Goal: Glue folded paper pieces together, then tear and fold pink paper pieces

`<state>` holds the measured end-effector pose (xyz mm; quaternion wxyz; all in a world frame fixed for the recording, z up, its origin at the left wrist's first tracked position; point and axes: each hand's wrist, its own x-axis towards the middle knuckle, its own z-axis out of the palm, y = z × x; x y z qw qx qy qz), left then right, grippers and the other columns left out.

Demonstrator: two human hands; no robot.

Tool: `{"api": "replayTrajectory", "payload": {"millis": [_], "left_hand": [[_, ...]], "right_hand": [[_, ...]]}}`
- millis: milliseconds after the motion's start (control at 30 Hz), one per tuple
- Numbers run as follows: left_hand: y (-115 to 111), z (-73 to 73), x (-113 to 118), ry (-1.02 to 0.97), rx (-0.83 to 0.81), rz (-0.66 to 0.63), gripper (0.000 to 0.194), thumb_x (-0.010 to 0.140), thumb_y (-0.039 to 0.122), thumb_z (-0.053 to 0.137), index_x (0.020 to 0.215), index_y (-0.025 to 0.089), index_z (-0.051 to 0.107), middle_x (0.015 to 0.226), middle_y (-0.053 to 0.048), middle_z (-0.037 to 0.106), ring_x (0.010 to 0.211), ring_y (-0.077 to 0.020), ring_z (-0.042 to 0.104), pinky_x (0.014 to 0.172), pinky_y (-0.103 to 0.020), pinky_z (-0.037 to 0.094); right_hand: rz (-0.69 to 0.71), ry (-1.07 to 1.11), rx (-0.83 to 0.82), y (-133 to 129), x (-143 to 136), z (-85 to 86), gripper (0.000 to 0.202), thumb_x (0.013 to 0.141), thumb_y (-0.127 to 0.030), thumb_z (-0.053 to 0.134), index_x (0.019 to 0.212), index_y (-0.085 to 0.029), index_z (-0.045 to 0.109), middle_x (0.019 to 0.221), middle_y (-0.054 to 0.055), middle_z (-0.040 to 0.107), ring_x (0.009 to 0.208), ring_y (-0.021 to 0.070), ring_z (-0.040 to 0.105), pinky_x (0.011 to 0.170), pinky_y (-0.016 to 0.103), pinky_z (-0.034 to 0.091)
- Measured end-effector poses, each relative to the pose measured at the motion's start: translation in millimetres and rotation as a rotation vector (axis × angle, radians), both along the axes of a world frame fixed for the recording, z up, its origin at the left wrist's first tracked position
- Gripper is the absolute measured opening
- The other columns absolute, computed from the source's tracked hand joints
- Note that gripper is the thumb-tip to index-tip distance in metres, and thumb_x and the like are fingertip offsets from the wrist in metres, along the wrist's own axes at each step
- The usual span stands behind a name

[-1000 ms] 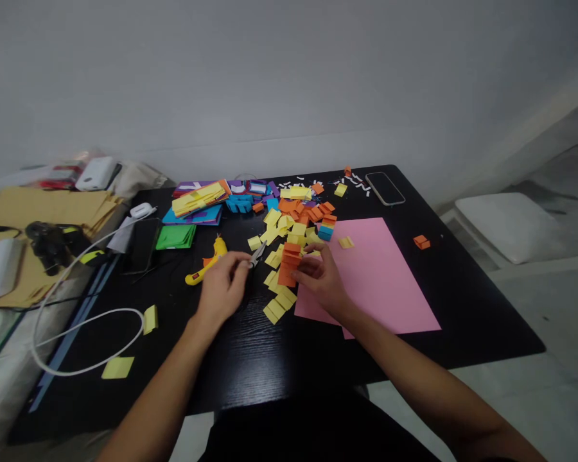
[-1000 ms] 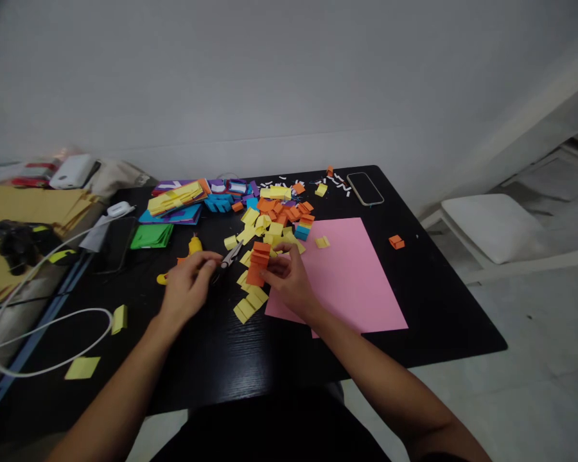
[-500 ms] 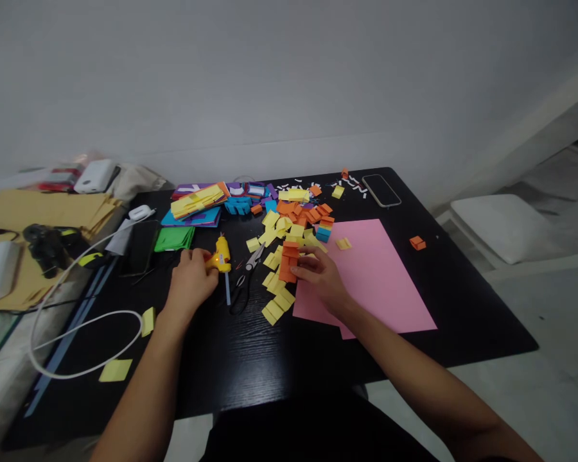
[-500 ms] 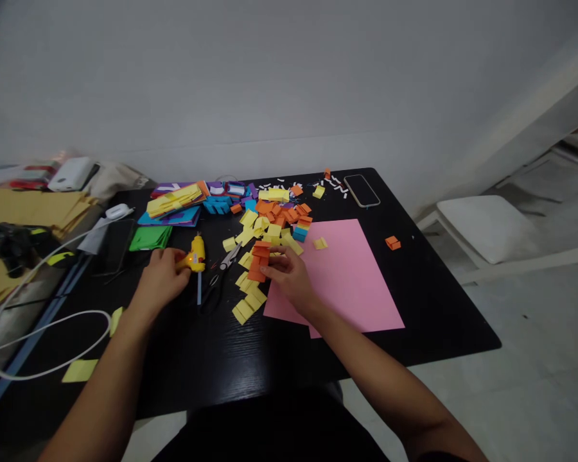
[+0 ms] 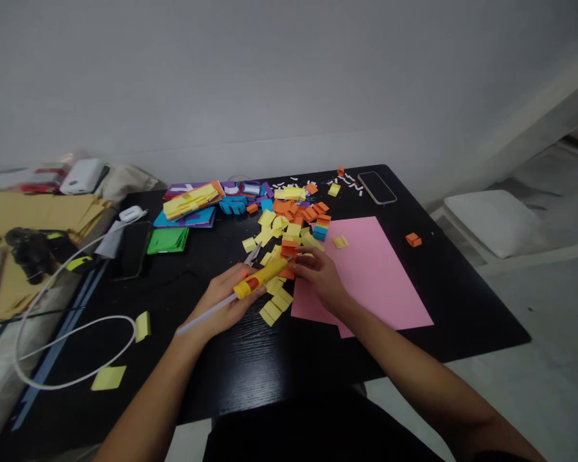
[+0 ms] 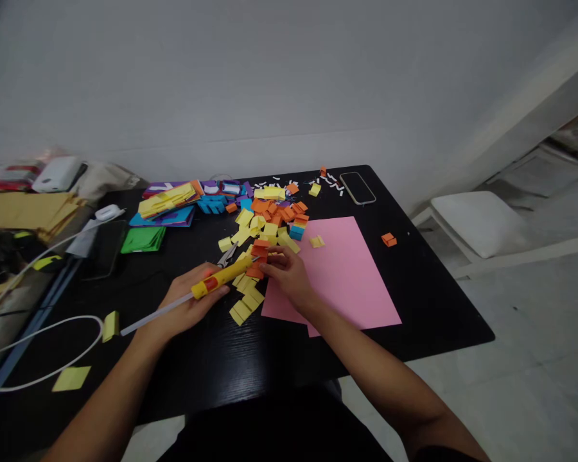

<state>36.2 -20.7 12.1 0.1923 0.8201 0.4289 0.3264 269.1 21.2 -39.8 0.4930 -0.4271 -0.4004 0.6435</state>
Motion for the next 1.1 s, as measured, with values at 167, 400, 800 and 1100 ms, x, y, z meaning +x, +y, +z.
{"api": "replayTrajectory", "payload": {"millis": [167, 400, 800, 1100], "left_hand": [[2, -7.4, 3, 0.037, 0.064, 0.002, 0.022, 0.102, 0.03, 0.059, 0.084, 0.019, 0.056, 0.078, 0.0, 0.056, 0.068, -0.0134, 0.057, 0.064, -0.025, 0.047], [4, -13.6, 0, 0.109, 0.053, 0.027, 0.024, 0.104, 0.034, 0.057, 0.085, 0.019, 0.056, 0.079, 0.001, 0.054, 0.07, -0.0133, 0.056, 0.066, -0.026, 0.047], [5, -13.1, -2, 0.132, 0.045, 0.033, 0.028, 0.105, 0.036, 0.055, 0.083, 0.019, 0.055, 0.079, 0.001, 0.053, 0.07, -0.0136, 0.055, 0.066, -0.026, 0.045], [6, -7.0, -10, 0.144, -0.04, 0.121, 0.032, 0.104, 0.043, 0.054, 0.081, 0.021, 0.054, 0.076, 0.001, 0.054, 0.069, -0.0145, 0.057, 0.065, -0.027, 0.046]], "right_hand": [[0.007, -0.026, 0.039, -1, -1, -1.5, 0.041, 0.066, -0.031, 0.092, 0.101, -0.027, 0.071, 0.095, 0.001, 0.079, 0.096, 0.0241, 0.076, 0.092, 0.045, 0.062], [0.024, -0.034, 0.127, -4, -4, -2.1, 0.036, 0.072, -0.032, 0.089, 0.102, -0.028, 0.07, 0.098, 0.001, 0.08, 0.098, 0.0231, 0.076, 0.091, 0.043, 0.063], [0.005, -0.042, 0.124, -3, -3, -1.2, 0.036, 0.07, -0.031, 0.09, 0.101, -0.027, 0.071, 0.098, 0.001, 0.079, 0.098, 0.0235, 0.076, 0.093, 0.044, 0.063], [-0.023, -0.049, 0.098, -1, 0, 0.9, 0.037, 0.068, -0.03, 0.09, 0.099, -0.027, 0.071, 0.097, 0.001, 0.079, 0.099, 0.0243, 0.076, 0.094, 0.046, 0.063]]}}
